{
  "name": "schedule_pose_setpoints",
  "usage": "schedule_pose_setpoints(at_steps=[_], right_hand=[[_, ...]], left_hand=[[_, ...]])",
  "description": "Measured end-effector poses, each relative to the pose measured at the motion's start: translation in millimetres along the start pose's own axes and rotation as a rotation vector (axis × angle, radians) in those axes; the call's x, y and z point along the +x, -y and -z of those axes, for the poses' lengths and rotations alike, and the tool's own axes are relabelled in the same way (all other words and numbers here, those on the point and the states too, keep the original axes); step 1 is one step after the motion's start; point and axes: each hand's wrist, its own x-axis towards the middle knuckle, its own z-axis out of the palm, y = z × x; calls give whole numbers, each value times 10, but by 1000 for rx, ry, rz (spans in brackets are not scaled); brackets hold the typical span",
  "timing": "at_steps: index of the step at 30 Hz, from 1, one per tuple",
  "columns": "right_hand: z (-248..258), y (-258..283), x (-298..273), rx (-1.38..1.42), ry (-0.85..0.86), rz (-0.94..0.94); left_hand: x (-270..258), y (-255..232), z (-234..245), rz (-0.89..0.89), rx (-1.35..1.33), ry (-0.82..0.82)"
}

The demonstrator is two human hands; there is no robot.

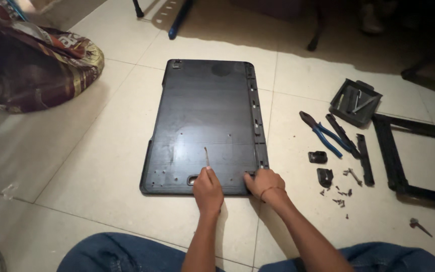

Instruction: The person sits on the floor and uses a screwdriver to attach a black plastic bracket to the underside of a large black plastic board. They insert screws and tighten them to secure the bracket in place.

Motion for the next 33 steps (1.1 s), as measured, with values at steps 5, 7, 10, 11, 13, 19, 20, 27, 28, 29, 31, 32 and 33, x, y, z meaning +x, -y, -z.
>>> schedule_pose_setpoints(at_steps=[5,7,10,11,13,19,20,27,28,29,31,32,33], right_hand=[[129,-115,36,-383,100,364],[224,-127,71,-453,117,452],[246,-107,82,-248,35,268],[227,-105,90,-136,-12,159],[131,-141,49,-154,-43,222],[76,-197,87,-65,-1,215],[135,-245,123,0,-78,174],[150,-199,90,-197,34,248],[141,-178,98,-187,9,189],[91,-175,51,-172,-6,124],[43,-143,54,-232,-59,164],[41,-118,94,-258,-91,187],[19,-119,106,-269,-68,229]], left_hand=[[-11,-22,52,0,24,3],[-18,-55,40,23,39,11],[25,-70,26,-13,42,29],[46,-68,-1,-30,34,31],[20,-24,-24,-41,57,-4],[15,-6,-4,-21,41,5],[17,-39,-38,-49,33,-13],[14,-133,-27,-12,64,-20],[1,-177,-74,10,48,-28],[-58,-195,-95,36,38,-24],[-111,-261,-165,-132,115,-26],[-77,-296,-200,-222,156,-33],[-79,-310,-229,-282,226,-56]])
